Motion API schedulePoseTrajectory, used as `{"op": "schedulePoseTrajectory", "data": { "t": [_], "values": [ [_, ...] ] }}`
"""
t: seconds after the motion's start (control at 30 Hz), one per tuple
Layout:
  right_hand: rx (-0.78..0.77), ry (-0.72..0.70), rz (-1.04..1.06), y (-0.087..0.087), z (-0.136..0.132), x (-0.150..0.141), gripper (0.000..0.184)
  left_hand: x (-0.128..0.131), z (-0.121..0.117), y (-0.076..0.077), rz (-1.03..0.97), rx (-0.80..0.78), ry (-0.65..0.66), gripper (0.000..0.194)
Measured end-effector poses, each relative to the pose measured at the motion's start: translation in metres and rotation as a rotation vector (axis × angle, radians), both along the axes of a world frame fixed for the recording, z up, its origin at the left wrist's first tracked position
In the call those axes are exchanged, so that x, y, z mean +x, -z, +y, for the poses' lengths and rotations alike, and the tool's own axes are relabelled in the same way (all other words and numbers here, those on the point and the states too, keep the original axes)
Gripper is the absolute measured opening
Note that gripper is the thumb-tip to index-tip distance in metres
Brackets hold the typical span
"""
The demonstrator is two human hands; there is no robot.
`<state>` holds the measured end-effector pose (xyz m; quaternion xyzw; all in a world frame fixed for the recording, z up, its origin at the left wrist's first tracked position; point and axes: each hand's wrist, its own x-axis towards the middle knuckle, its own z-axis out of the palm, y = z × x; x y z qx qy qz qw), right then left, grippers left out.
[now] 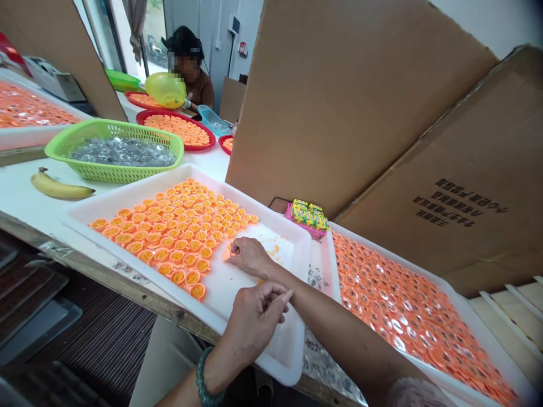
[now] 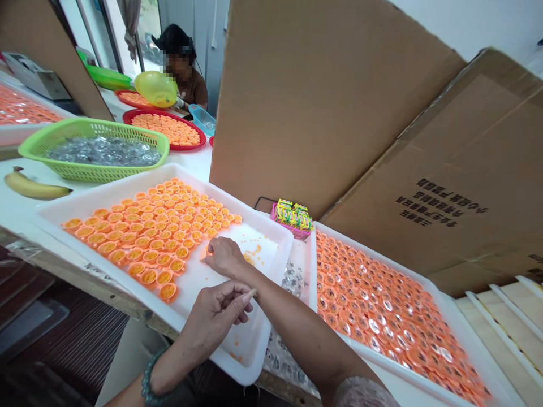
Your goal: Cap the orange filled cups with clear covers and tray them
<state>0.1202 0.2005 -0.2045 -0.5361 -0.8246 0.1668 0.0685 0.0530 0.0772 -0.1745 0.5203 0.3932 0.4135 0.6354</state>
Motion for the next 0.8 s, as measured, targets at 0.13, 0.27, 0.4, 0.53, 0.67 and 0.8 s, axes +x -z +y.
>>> {"op": "schedulePoseTrajectory", "data": {
  "t": [0.13,0.27,0.4,0.53,0.67,0.8],
  "values": [
    [-0.051,-0.082,-0.01,-0.003,-0.005,-0.002,0.01,-0.01,0.006,-0.002,0.011,-0.034,-0.025,0.026],
    [-0.074,-0.148,-0.066,-0.016,-0.003,0.015,0.009,-0.05,0.029,-0.016,0.417,0.123,-0.166,0.029],
    [-0.052,-0.053,-0.217,-0.025,0.011,0.059,0.028,-0.08,0.063,-0.024,1.098,0.402,-0.168,0.036],
    [-0.135,-0.06,-0.293,-0.024,0.018,0.099,0.052,-0.073,0.089,-0.013,1.384,0.506,0.084,0.033],
    [-0.187,-0.133,-0.297,-0.019,0.004,0.105,0.052,-0.057,0.101,-0.001,1.436,0.543,0.133,0.018],
    [-0.226,-0.207,-0.271,-0.022,-0.015,0.098,0.048,-0.052,0.103,0.004,1.472,0.55,0.187,0.008]
  ]
}}
